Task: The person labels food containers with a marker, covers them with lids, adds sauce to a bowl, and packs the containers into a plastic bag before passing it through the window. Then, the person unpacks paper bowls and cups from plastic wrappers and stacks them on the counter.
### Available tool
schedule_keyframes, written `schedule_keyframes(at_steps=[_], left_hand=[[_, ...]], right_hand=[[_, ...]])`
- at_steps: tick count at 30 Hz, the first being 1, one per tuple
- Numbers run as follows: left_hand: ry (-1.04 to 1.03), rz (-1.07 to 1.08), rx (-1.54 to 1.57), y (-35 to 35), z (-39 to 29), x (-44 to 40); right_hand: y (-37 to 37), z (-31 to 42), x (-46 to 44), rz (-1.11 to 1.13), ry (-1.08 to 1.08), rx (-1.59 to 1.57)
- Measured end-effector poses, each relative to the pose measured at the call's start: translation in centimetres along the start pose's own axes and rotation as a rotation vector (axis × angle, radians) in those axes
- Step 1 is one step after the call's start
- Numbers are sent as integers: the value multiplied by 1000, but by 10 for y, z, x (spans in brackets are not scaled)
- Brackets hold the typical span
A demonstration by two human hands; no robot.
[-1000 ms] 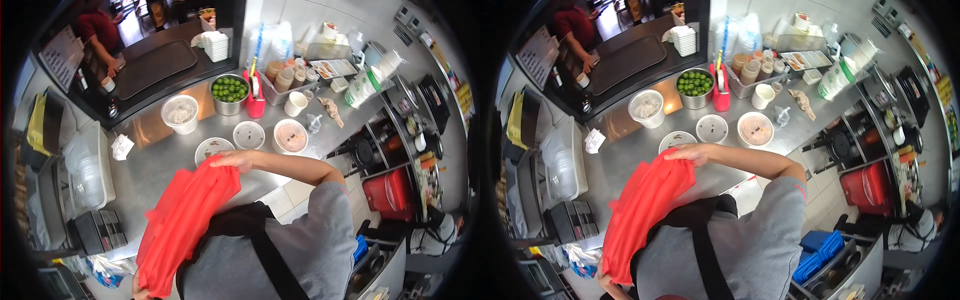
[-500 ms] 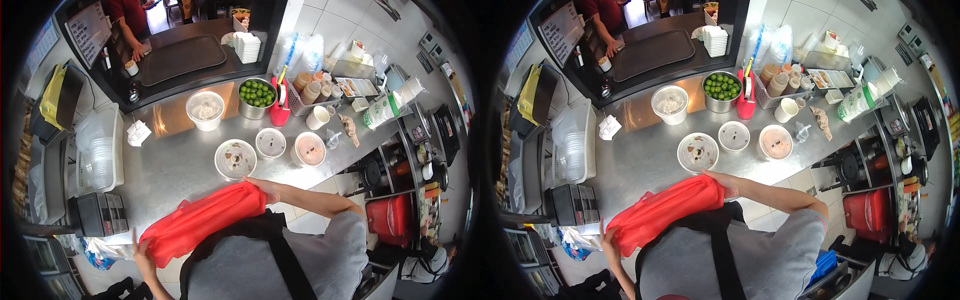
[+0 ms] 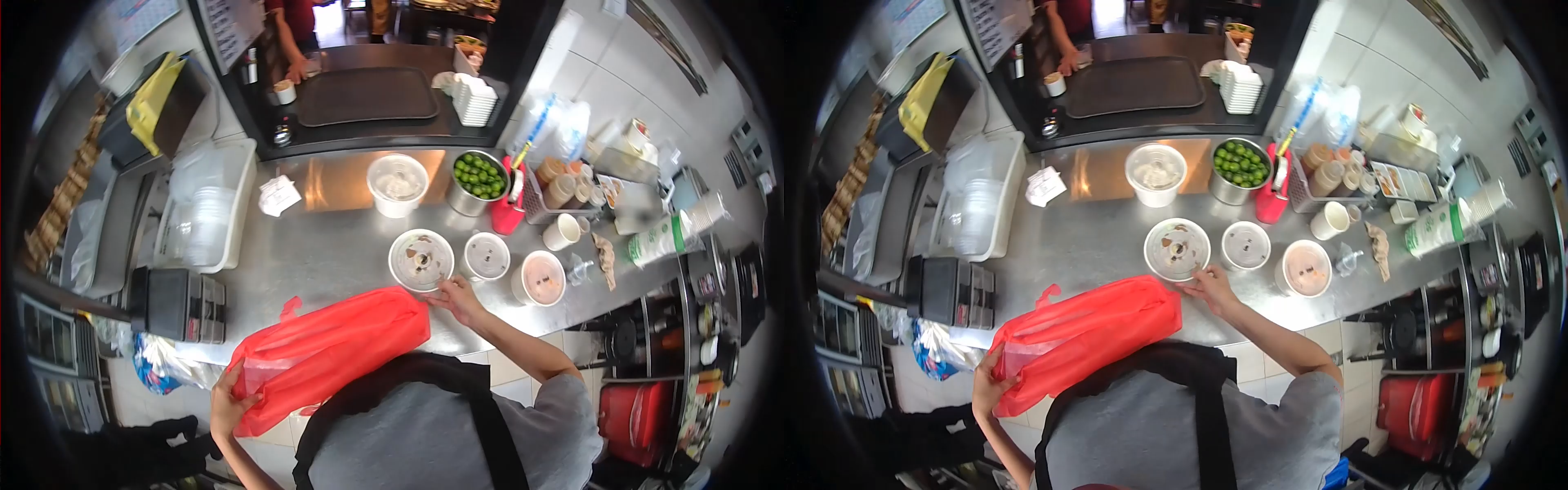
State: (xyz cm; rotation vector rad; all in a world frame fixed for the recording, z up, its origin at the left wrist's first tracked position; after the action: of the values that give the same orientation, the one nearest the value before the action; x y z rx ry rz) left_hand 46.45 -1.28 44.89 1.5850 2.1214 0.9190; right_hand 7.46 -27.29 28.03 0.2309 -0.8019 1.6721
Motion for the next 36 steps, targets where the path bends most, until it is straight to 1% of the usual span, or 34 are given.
schedule_keyframes(at_steps=[4, 7, 8, 11, 12, 15, 16, 19, 20, 23, 24, 27, 30, 32, 33, 34, 36], left_hand=[[-74, 90, 9, -7, -16, -10], [-61, 141, 137, -18, -25, -22], [-110, 163, 162, -22, -21, -28], [-80, 266, 269, -39, -22, -48], [-93, 273, 255, -44, -27, -55], [47, 379, 438, -59, -45, -76], [37, 386, 481, -63, -46, -83], [102, 459, 589, -61, -49, -94], [55, 474, 622, -55, -62, -95], [-176, 440, 445, -60, -72, -109], [-72, 478, 414, -73, -71, -113], [-329, 314, 162, -101, -99, -122], [-358, 191, 218, -83, -117, -97], [-253, 60, 261, -46, -104, -71], [-234, 2, 309, -32, -91, -61], [-210, -54, 359, -21, -75, -51], [-116, -6, 208, -20, -24, -41]], right_hand=[[-27, 22, -16, 57, 15, 50], [-65, 48, -11, 188, 37, 125], [-80, 57, -4, 218, 39, 134], [-125, 76, 24, 386, 32, 96], [-138, 77, 31, 443, 9, 81], [-168, 67, 49, 660, -114, 81], [-174, 60, 54, 685, -153, 114], [-176, 39, 50, 698, -111, 377], [-174, 33, 47, 685, -53, 465], [-171, 1, 29, 774, 95, 708], [-175, -6, 26, 787, 109, 765], [-190, -23, 21, 822, 21, 923], [-188, -32, -13, 781, 42, 922], [-184, -25, -46, 779, 73, 992], [-181, -22, -62, 795, 96, 1047], [-178, -13, -76, 709, 122, 1317], [-183, 4, -93, 678, 236, 1505]])
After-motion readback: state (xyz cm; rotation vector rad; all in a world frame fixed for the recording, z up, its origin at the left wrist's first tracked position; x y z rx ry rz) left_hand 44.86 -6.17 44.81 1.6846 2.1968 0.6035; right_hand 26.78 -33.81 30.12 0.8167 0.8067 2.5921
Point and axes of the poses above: each hand's wrist, its own x-axis away from the middle knuckle, its own y-axis out of the back of the hand, z = x × y, the point moved 7 cm from there along -x, towards the middle knuckle, and after that the axes turned 1 degree about -z, right-handed, at the moved point
